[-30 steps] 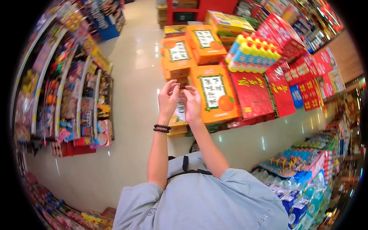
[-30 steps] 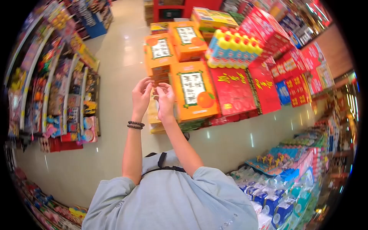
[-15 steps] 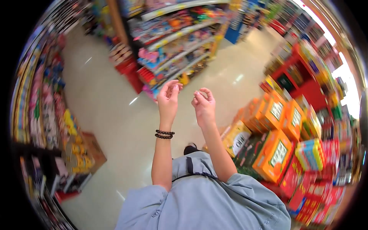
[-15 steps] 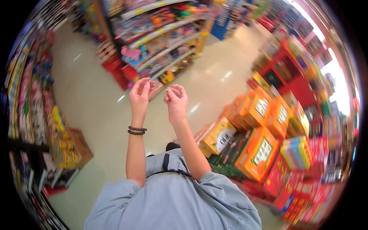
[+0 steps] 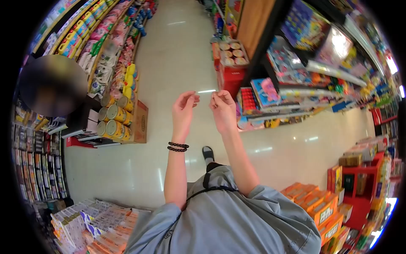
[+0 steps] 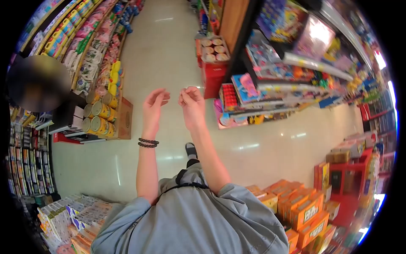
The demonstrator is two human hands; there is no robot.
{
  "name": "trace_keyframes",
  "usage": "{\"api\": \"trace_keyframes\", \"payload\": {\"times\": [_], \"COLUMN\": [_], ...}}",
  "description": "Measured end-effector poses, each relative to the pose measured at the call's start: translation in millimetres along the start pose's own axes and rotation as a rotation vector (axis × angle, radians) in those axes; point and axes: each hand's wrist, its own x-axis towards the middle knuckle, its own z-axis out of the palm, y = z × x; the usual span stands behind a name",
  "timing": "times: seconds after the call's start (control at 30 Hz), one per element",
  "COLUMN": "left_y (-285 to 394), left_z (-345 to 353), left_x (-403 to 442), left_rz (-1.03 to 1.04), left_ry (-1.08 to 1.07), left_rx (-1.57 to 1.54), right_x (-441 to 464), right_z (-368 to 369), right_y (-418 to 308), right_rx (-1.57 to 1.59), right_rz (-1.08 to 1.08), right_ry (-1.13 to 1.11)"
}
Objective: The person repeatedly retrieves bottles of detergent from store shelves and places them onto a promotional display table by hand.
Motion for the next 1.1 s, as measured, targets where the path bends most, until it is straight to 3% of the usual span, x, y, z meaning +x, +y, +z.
{"api": "trace_keyframes", "payload": {"times": [0.3, 0.67, 0.9, 1.1], "left_y": [19.2, -26.8, 20.2, 39.8], "left_z": [-70.0, -162.5, -234.7, -272.7], "left_x": [153.8, 384.1, 570.6, 675.9], "left_rz": [0.049, 0.0, 0.045, 0.066], "left_ry": [0.234, 0.272, 0.332, 0.36], "left_rx": [-0.007, -0.036, -0.123, -0.145], "right_x": [165.0, 375.9, 538.7, 627.4], "right_z": [64.1, 104.6, 177.5, 229.7], "right_y": [86.2, 195.5, 257.1, 287.8], "right_rx": [-0.019, -0.14, -0.146, -0.049], "right_rz": [0.258, 0.201, 0.177, 0.215], "right_ry": [-0.141, -0.066, -0.063, -0.023]}}
